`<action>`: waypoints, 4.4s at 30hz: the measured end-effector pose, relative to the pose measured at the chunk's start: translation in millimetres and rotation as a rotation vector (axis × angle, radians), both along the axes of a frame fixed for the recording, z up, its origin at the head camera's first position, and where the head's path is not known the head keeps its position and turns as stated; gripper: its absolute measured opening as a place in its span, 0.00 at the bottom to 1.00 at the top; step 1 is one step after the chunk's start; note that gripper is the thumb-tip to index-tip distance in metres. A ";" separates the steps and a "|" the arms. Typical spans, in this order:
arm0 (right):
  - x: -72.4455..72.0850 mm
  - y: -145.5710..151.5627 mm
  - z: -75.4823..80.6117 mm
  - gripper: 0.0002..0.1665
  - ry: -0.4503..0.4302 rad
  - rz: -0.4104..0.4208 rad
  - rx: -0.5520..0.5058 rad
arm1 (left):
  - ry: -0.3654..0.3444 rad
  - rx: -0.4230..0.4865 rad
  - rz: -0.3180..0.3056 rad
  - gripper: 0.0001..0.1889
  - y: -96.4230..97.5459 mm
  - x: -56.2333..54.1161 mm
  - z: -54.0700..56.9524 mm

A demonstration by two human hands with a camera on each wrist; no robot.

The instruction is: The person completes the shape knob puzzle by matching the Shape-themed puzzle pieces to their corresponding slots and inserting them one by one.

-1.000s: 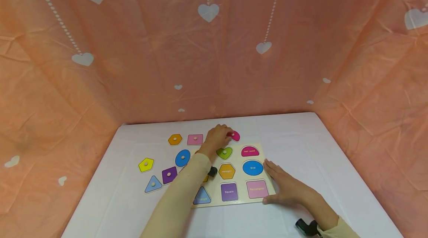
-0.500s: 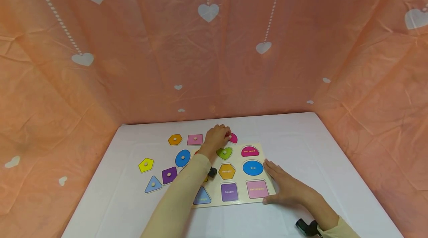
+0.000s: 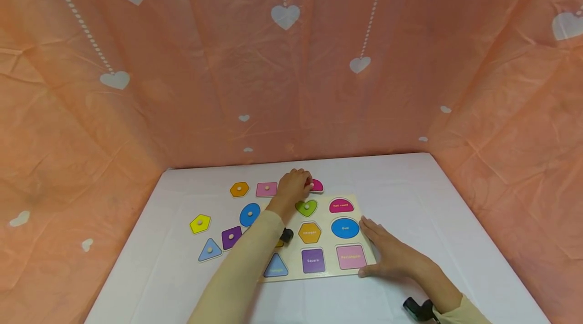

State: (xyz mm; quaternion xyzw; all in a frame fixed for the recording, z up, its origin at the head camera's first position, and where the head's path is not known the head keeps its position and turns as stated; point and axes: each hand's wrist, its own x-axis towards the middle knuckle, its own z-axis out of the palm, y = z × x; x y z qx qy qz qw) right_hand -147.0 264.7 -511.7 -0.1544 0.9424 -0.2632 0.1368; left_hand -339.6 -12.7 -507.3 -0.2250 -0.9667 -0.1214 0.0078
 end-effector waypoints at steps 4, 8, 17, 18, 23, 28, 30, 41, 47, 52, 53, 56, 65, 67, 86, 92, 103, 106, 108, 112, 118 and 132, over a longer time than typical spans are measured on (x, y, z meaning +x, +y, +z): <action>-0.6 -1.2 0.3 0.78 -0.006 0.001 -0.001 | -0.007 0.004 0.003 0.12 -1.0 1.3 2.3; -0.4 -2.0 1.0 0.78 -0.011 -0.003 0.003 | -0.013 0.014 0.004 0.12 -2.1 4.3 5.9; 1.9 -2.6 4.5 0.78 -0.025 -0.010 -0.003 | -0.017 0.041 0.002 0.12 -4.8 13.0 11.9; 2.0 -2.6 4.2 0.78 -0.025 -0.011 -0.005 | -0.016 0.040 -0.002 0.12 -5.1 13.6 12.2; 1.6 -2.2 2.4 0.78 -0.022 -0.010 -0.006 | 0.002 0.026 -0.026 0.12 -5.4 14.7 11.7; 1.5 -2.1 3.1 0.78 -0.020 -0.008 -0.010 | 0.025 0.023 -0.044 0.13 -3.8 14.9 10.6; 1.5 -2.3 3.6 0.78 -0.022 -0.008 -0.011 | 0.025 0.026 -0.046 0.13 -2.9 15.3 10.5; 0.9 -1.1 2.9 0.78 -0.018 -0.001 -0.016 | 0.063 0.022 -0.102 0.13 3.4 23.0 15.0; 1.5 -1.6 4.1 0.78 -0.026 -0.003 -0.016 | 0.042 0.013 -0.109 0.14 8.1 28.2 19.5; 1.8 -1.9 5.3 0.77 -0.026 -0.007 -0.019 | 0.028 0.007 -0.123 0.14 13.3 31.1 21.4; 1.7 -1.9 5.2 0.77 -0.026 -0.008 -0.019 | 0.027 0.005 -0.126 0.14 14.4 31.4 21.2; 1.5 -2.0 4.6 0.77 -0.025 -0.009 -0.016 | 0.026 0.005 -0.135 0.14 17.7 32.2 19.8; 1.6 -1.2 4.2 0.77 -0.017 0.007 -0.024 | 0.017 0.002 -0.173 0.13 25.9 34.0 15.3; 1.6 -0.3 3.6 0.77 -0.005 0.021 -0.035 | 0.017 0.001 -0.184 0.13 27.3 34.1 14.9; 1.5 1.0 4.2 0.76 -0.008 0.037 -0.034 | 0.003 -0.014 -0.213 0.11 39.4 41.3 11.2; 2.1 -0.2 6.9 0.76 -0.015 0.030 -0.033 | -0.015 -0.002 -0.217 0.11 42.2 45.0 12.4; 2.1 -0.7 6.4 0.77 -0.021 0.019 -0.023 | -0.042 -0.031 -0.225 0.11 51.2 47.1 12.3; 1.9 -0.6 5.3 0.77 -0.023 0.013 -0.024 | -0.034 -0.045 -0.230 0.11 52.8 46.8 11.2; 1.8 -0.7 5.1 0.77 -0.022 0.011 -0.020 | -0.031 -0.048 -0.232 0.11 53.8 46.6 10.1; 1.4 -0.4 4.5 0.77 -0.028 0.003 -0.019 | -0.016 -0.056 -0.235 0.11 55.8 45.7 7.0; 3.1 -1.0 5.4 0.77 -0.023 0.011 -0.030 | -0.005 -0.053 -0.240 0.11 57.5 44.5 4.0; 3.9 -3.4 6.3 0.77 -0.024 0.005 -0.017 | -0.011 -0.070 -0.245 0.11 59.1 44.6 1.0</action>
